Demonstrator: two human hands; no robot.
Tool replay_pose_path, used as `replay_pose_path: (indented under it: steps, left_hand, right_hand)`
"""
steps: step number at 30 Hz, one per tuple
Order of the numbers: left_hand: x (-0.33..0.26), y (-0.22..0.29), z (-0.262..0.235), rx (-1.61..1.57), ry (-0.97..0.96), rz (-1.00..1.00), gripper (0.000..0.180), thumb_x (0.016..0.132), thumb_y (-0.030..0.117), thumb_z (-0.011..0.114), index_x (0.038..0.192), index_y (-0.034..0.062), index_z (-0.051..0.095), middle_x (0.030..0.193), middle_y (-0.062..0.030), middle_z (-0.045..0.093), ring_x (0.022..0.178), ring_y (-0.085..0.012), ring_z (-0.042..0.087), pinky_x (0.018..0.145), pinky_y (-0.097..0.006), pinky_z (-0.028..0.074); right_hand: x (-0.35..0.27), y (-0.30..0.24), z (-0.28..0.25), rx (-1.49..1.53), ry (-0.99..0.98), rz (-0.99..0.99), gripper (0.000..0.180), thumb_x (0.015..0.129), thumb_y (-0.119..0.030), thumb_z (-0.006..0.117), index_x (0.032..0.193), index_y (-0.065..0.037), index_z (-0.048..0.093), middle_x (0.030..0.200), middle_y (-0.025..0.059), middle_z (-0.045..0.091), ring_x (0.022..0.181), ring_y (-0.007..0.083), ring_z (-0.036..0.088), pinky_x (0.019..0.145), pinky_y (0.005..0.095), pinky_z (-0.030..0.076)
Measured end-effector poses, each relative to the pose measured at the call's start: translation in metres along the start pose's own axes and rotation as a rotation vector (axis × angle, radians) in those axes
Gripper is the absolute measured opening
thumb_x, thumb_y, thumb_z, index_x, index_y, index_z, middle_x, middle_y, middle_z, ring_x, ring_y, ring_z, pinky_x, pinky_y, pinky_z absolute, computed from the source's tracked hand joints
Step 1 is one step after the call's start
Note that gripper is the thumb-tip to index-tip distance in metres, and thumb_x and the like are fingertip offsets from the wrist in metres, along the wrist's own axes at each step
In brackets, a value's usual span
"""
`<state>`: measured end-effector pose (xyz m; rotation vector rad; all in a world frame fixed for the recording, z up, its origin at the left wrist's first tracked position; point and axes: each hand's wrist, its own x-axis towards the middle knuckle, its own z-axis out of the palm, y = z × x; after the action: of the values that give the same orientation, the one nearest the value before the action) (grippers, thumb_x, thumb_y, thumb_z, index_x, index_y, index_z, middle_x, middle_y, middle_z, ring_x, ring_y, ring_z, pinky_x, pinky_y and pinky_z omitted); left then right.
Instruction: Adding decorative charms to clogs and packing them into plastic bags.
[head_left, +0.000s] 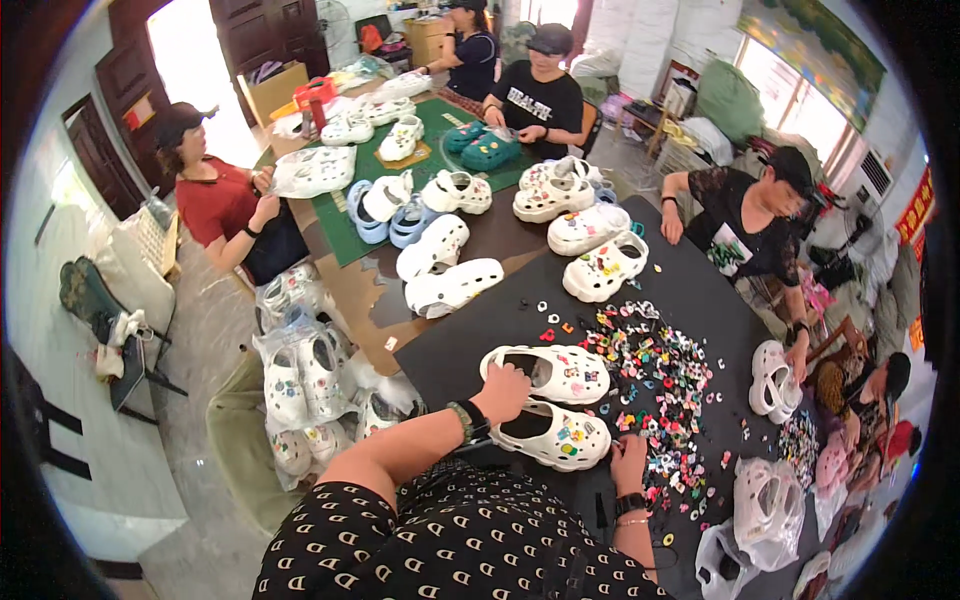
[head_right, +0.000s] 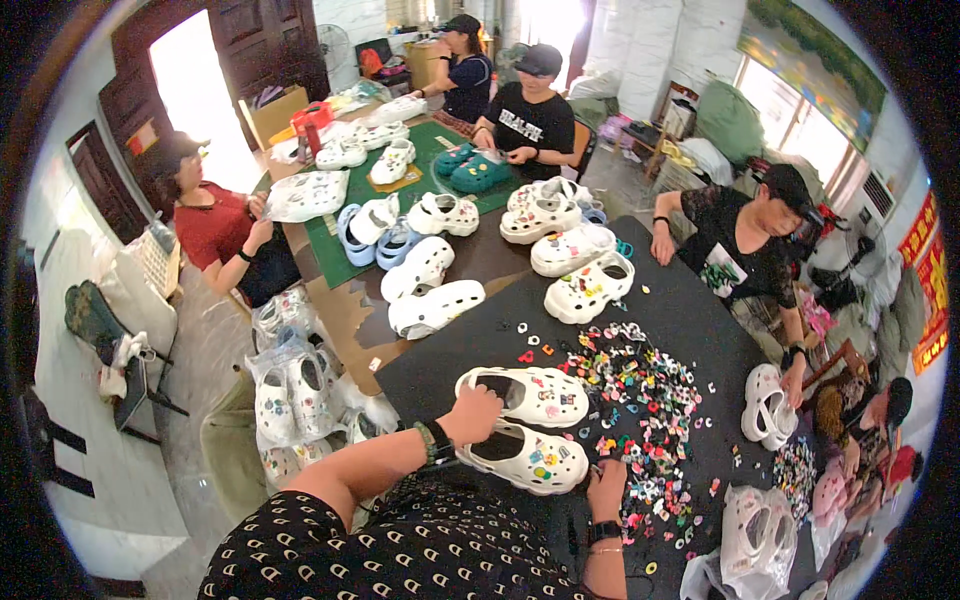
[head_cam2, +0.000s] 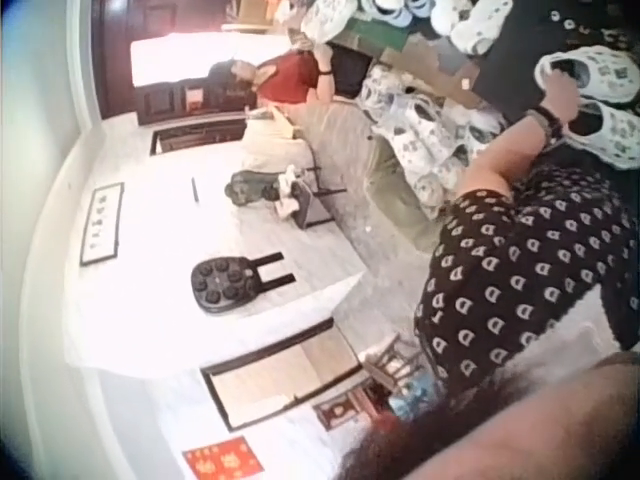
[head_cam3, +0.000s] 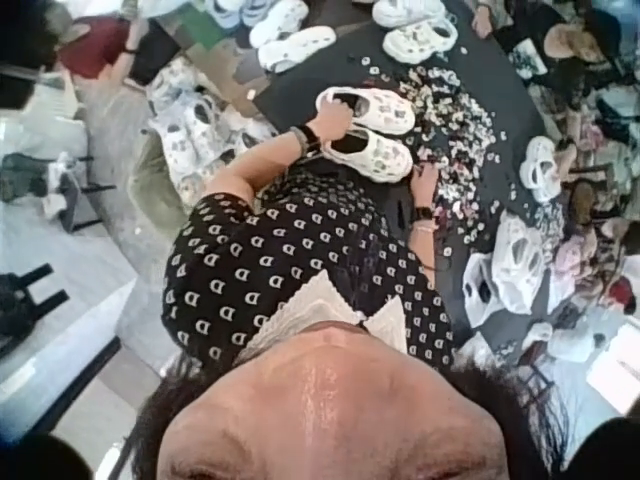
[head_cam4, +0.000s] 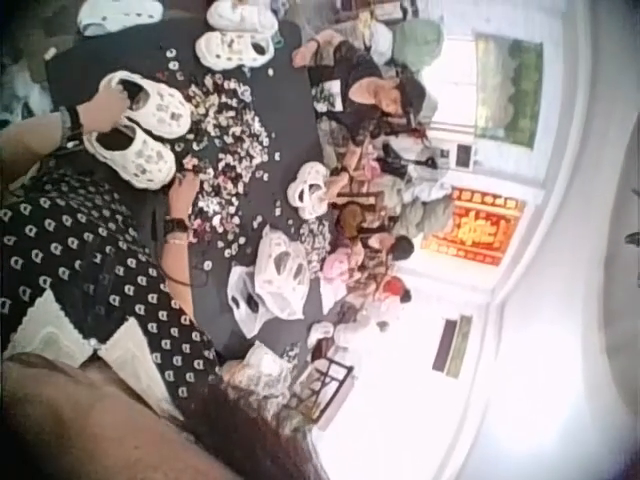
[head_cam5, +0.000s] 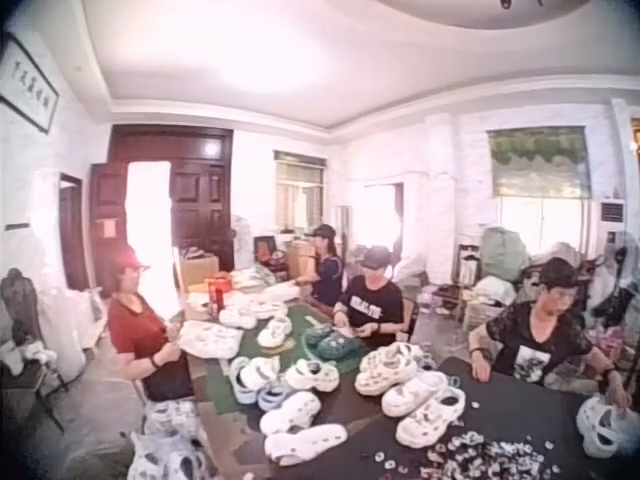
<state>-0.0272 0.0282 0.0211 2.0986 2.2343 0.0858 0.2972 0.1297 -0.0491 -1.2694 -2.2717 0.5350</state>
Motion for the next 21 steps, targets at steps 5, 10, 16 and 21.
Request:
replay_pose_path:
  steps: [5, 10, 16, 21]
  left_hand:
    - [-0.001, -0.016, 0.004, -0.154, 0.005, 0.026, 0.018, 0.07, 0.013, 0.063, 0.087, 0.009, 0.064, 0.092, -0.0074, 0.062, 0.091, -0.0279, 0.059, 0.077, -0.052, 0.043]
    - [-0.035, -0.047, -0.025, -0.199, 0.148, -0.026, 0.018, 0.065, 0.013, 0.065, 0.083, 0.0091, 0.063, 0.088, -0.0083, 0.062, 0.09, -0.0283, 0.06, 0.076, -0.049, 0.045]
    - [-0.023, -0.142, -0.074, -0.23, 0.188, -0.325, 0.022, 0.068, 0.022, 0.074, 0.081, 0.0077, 0.062, 0.087, -0.0129, 0.064, 0.092, -0.0347, 0.061, 0.077, -0.047, 0.048]
    - [0.017, -0.236, -0.083, -0.165, 0.249, -0.556, 0.027, 0.071, 0.027, 0.071, 0.089, 0.0072, 0.064, 0.099, -0.0147, 0.066, 0.097, -0.0361, 0.061, 0.082, -0.046, 0.047]
  right_hand:
    - [-0.009, -0.005, 0.005, -0.078, 0.026, -0.091, 0.025, 0.07, 0.003, 0.066, 0.09, -0.002, 0.053, 0.092, 0.0173, 0.049, 0.09, 0.0371, 0.048, 0.08, 0.0462, 0.04]
    - [-0.013, -0.019, 0.005, -0.069, 0.037, -0.05, 0.025, 0.069, 0.005, 0.066, 0.089, -0.002, 0.053, 0.093, 0.0154, 0.05, 0.093, 0.0358, 0.049, 0.082, 0.0441, 0.04]
    - [-0.022, -0.022, 0.008, -0.094, 0.116, -0.049, 0.016, 0.071, 0.003, 0.062, 0.085, -0.002, 0.056, 0.097, 0.0168, 0.049, 0.097, 0.0378, 0.047, 0.084, 0.0479, 0.039]
    - [-0.029, -0.035, 0.007, -0.183, 0.019, 0.054, 0.014, 0.07, 0.001, 0.064, 0.083, -0.002, 0.059, 0.099, 0.0167, 0.05, 0.108, 0.0424, 0.044, 0.102, 0.0546, 0.032]
